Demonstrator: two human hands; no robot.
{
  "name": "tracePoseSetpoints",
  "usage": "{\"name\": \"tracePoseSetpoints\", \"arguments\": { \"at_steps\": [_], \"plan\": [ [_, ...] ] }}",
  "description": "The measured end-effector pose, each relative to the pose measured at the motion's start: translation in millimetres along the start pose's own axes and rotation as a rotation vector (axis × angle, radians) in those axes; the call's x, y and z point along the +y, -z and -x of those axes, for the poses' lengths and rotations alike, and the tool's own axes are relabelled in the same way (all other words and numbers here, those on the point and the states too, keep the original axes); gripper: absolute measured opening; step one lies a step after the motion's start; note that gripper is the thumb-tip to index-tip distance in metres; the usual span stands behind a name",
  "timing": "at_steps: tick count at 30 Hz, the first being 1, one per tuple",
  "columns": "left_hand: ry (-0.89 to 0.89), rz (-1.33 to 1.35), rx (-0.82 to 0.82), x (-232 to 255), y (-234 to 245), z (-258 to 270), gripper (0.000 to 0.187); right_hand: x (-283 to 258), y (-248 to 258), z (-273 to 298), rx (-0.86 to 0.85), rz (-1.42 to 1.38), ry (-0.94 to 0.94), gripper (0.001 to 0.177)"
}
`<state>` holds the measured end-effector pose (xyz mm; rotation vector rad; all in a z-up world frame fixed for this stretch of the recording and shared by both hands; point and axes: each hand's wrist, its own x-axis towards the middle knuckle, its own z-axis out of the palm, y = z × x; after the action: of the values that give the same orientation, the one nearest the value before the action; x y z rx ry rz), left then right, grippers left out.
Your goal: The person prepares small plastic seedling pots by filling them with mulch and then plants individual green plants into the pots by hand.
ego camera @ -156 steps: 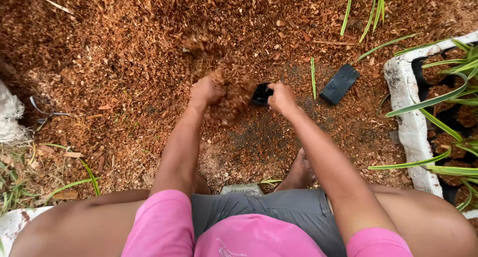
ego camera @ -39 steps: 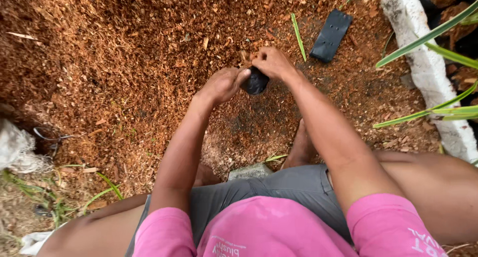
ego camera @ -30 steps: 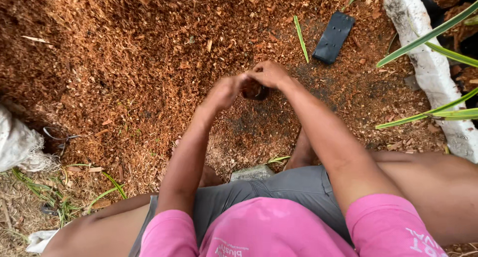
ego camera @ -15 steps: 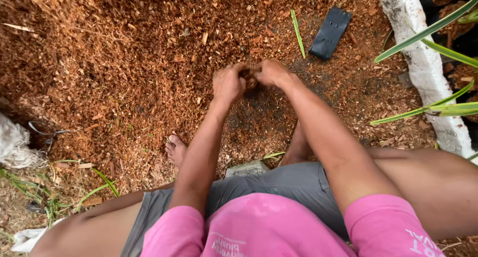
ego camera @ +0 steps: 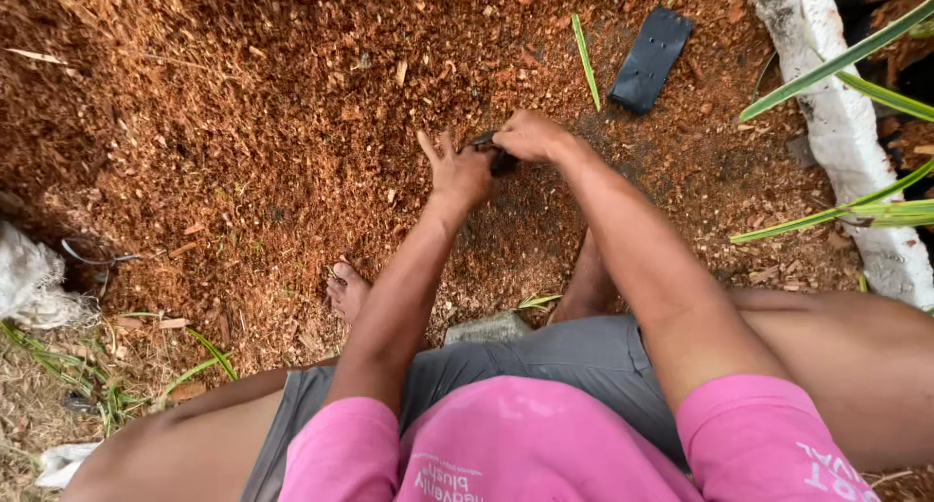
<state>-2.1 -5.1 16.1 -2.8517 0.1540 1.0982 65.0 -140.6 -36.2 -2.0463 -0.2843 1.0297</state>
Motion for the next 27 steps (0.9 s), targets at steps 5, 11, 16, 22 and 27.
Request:
{"name": "tracePoseSetpoints", "arguments": {
  "at_steps": [5,11,16,22,27],
  "plan": [
    [-0.12,-0.313,0.069,7.7,31.7,14.5,0.035,11.4,-3.8,-4.1,0.09,0.402,-0.17,0.042],
    [-0.096,-0.186,0.013,17.8,34.7,27.3,0.038,51.0,-11.8,-27.5,0.123,0.206,-0.09,0.035],
    [-0.227,0.145,0.099,-31.0,18.6,-21.2,0.037,52.7,9.0,-31.8,0.298,0.231,-0.084,0.025],
    [0.226,0.472,0.954,-125.1,-42.3,-71.4,0.038,9.3,56.0,-31.6,0.724,-0.12,0.12,0.005],
    [0.404,0.369,0.584,-109.2,-91.7,-81.5,0.062,-90.4,101.2,-42.8,0.749,-0.646,0.166,0.009]
  ]
}}
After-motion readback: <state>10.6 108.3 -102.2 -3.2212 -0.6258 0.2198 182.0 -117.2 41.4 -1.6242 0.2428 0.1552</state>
